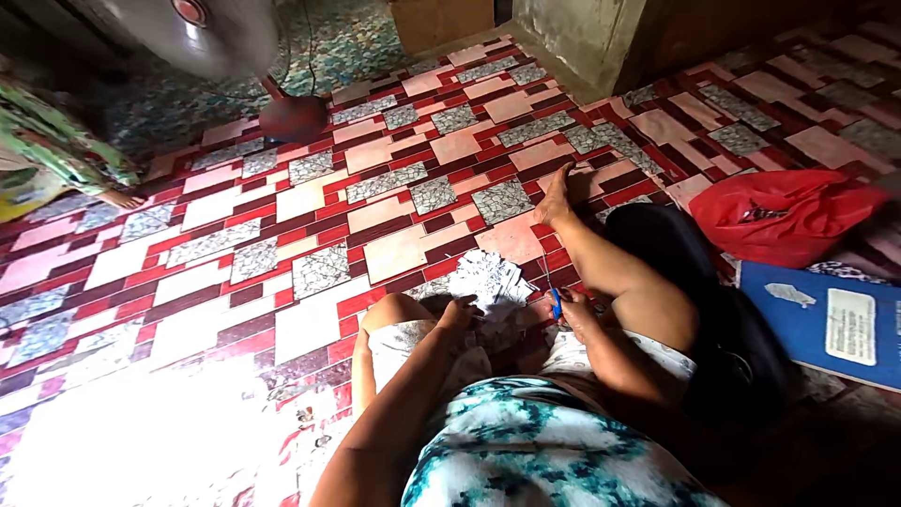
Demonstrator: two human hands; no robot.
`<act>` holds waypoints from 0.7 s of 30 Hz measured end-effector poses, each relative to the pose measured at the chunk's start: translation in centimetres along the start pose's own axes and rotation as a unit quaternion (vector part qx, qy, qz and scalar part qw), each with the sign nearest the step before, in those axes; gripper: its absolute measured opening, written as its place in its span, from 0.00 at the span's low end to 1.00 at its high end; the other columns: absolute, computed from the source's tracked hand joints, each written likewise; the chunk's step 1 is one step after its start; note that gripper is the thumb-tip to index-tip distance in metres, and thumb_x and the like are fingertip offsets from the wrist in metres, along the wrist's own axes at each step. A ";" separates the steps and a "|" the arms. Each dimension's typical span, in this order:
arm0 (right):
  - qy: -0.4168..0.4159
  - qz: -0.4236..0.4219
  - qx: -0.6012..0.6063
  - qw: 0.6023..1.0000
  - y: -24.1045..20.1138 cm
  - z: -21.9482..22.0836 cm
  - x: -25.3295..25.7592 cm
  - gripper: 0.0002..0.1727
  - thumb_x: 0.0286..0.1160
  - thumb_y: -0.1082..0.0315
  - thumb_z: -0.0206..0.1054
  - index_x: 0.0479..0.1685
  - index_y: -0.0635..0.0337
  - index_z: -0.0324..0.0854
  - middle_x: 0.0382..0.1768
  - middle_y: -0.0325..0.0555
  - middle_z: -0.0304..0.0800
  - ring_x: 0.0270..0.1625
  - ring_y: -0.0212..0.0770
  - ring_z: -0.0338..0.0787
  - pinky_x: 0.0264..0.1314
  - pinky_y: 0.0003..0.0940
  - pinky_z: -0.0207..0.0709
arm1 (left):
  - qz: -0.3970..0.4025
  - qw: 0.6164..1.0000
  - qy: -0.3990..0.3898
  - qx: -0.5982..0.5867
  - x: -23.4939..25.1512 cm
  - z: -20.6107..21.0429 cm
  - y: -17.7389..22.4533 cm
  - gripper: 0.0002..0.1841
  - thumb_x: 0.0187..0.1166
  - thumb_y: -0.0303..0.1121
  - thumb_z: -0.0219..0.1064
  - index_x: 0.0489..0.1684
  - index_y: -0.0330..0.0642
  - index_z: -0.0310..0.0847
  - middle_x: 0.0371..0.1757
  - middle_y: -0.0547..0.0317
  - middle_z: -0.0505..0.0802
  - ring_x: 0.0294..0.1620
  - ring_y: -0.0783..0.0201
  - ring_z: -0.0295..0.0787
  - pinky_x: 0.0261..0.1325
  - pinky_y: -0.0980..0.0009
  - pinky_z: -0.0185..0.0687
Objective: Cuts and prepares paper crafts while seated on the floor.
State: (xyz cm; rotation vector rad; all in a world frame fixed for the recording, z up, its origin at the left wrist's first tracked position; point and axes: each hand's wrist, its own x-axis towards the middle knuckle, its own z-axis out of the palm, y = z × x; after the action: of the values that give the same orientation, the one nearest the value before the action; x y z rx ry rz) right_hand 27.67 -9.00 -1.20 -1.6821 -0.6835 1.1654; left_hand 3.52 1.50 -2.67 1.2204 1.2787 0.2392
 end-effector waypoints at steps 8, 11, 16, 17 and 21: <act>0.044 -0.010 -0.043 0.998 1.8 1.2 1.3 0.19 0.86 0.64 0.66 0.64 0.71 0.78 0.34 0.45 0.89 0.27 0.29 0.84 0.28 0.24 0.77 | 0.084 0.990 0.091 0.066 0.0 -2.0 0.1 0.19 0.87 0.41 0.65 0.46 0.27 0.85 0.41 0.45 0.90 0.40 0.59 0.86 0.55 0.58 0.82; 0.038 0.004 -0.100 0.994 2.1 1.3 0.4 0.21 0.87 0.62 0.65 0.69 0.69 0.76 0.37 0.47 0.90 0.30 0.32 0.85 0.32 0.28 0.79 | 0.093 0.989 0.057 -0.096 -0.8 -2.4 0.0 0.19 0.93 0.40 0.56 0.49 0.29 0.82 0.38 0.54 0.91 0.32 0.69 0.86 0.42 0.70 0.84; 0.014 -0.067 -0.229 0.971 1.7 3.0 -1.9 0.28 0.80 0.66 0.69 0.75 0.73 0.69 0.55 0.62 0.88 0.49 0.49 0.92 0.53 0.45 0.86 | 0.064 0.988 -0.106 -0.097 -2.5 -1.2 -0.6 0.23 0.93 0.44 0.56 0.69 0.31 0.78 0.53 0.45 0.91 0.46 0.59 0.91 0.55 0.62 0.87; -0.004 -0.090 -0.244 0.966 0.9 4.0 -2.9 0.28 0.78 0.67 0.69 0.75 0.73 0.70 0.56 0.63 0.88 0.51 0.49 0.92 0.55 0.46 0.86 | 0.064 0.984 -0.147 -0.073 -3.2 -0.4 -0.5 0.25 0.92 0.46 0.57 0.74 0.32 0.75 0.59 0.41 0.90 0.52 0.55 0.91 0.60 0.58 0.86; -0.096 -0.179 -0.298 0.933 -1.5 7.9 -5.8 0.22 0.72 0.67 0.69 0.64 0.70 0.81 0.50 0.55 0.91 0.53 0.41 0.90 0.62 0.40 0.83 | 0.092 0.960 -0.230 -0.127 -4.2 1.7 -0.3 0.32 0.93 0.53 0.50 0.83 0.35 0.64 0.65 0.40 0.86 0.59 0.54 0.88 0.65 0.55 0.84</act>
State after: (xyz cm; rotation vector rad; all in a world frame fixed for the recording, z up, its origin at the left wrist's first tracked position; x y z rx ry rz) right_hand 18.30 -10.18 1.67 -1.8259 -1.5190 0.9097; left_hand 3.30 -2.61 -0.82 1.0909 0.7082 0.2291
